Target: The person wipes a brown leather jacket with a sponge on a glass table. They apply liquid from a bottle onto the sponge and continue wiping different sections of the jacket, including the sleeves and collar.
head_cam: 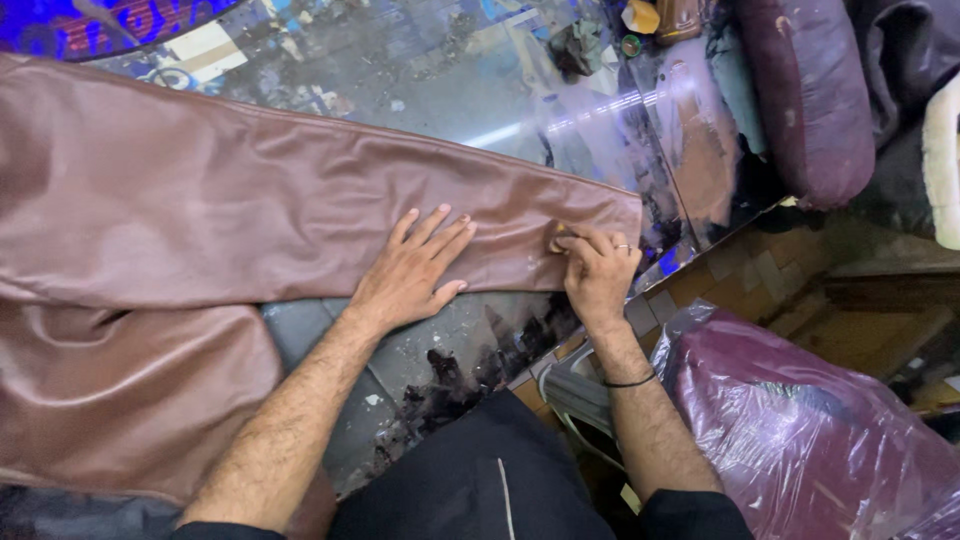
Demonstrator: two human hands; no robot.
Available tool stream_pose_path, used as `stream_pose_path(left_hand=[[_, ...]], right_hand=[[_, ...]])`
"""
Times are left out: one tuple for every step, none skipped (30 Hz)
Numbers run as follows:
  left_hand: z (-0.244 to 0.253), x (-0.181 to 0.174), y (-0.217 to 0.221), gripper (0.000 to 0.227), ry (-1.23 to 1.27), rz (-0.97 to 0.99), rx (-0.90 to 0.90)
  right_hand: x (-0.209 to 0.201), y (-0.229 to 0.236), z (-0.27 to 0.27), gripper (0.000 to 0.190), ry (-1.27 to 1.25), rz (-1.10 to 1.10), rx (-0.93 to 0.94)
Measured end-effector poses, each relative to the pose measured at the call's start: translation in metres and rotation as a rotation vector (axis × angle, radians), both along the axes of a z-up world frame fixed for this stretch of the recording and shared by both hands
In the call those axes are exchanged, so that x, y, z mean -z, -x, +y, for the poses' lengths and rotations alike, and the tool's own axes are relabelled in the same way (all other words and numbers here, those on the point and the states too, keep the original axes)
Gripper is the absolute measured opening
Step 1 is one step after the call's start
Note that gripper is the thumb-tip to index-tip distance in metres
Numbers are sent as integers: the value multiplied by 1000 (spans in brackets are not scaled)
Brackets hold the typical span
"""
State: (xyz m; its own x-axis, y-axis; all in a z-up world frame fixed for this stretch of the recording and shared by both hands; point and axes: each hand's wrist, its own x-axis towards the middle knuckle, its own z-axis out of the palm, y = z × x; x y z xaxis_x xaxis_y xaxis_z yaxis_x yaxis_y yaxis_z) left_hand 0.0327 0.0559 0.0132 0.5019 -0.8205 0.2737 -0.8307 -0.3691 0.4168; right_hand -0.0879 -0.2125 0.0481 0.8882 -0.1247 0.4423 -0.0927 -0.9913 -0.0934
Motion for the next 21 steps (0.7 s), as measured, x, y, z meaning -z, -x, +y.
stream_pose_path(left_hand=[[1,0,-1,82,1,-8,5],[1,-1,0,83,-6,5,4],[0,-2,-1,85,-12,12,8],[-1,-3,-2,86,-18,20,12],[-2,-2,-2,87,-18,22,13],[-3,-1,-3,87,-18,24,14],[-3,0,-3,88,-18,29,11],[-1,1,-3,88,-23,40,14],[-1,1,-3,89,-25,50,18],[1,2,-3,90,-27,60,23],[0,1,-4,90,-18,59,21],[0,1,-4,91,-9,58,20],[-1,1,-3,91,0,60,15],[-2,0,-4,91,2,66,21],[-1,1,-4,91,1,76,22],[0,1,-3,91,0,86,23],[0,1,-4,91,-9,88,24],[1,0,-4,92,-19,91,26],[1,-1,-5,93,-26,89,33],[0,-2,-6,92,-25,84,33],[0,-2,-5,92,-23,82,31]], right_hand=[[2,-3,5,18,-8,29,-142],[3,-6,9,19,-15,57,-285],[2,-9,13,20,-20,79,-422],[2,-13,17,19,5,77,-376],[2,-14,21,19,31,79,-334],[2,-16,26,20,56,81,-293],[2,-18,31,18,36,49,-241],[3,-20,35,17,15,16,-190],[2,-22,38,16,-3,-17,-137],[2,-24,40,19,29,46,-253],[0,-24,39,22,64,107,-361],[0,-24,39,26,99,168,-469],[-1,-24,39,24,70,155,-347],[0,-24,40,22,40,140,-224],[2,-23,42,22,7,128,-108],[4,-22,45,24,6,123,-149],[5,-21,47,28,6,112,-186],[6,-20,49,33,5,101,-223],[3,-17,47,36,7,144,-294],[-1,-14,43,38,10,187,-365],[-5,-10,41,41,11,234,-438]])
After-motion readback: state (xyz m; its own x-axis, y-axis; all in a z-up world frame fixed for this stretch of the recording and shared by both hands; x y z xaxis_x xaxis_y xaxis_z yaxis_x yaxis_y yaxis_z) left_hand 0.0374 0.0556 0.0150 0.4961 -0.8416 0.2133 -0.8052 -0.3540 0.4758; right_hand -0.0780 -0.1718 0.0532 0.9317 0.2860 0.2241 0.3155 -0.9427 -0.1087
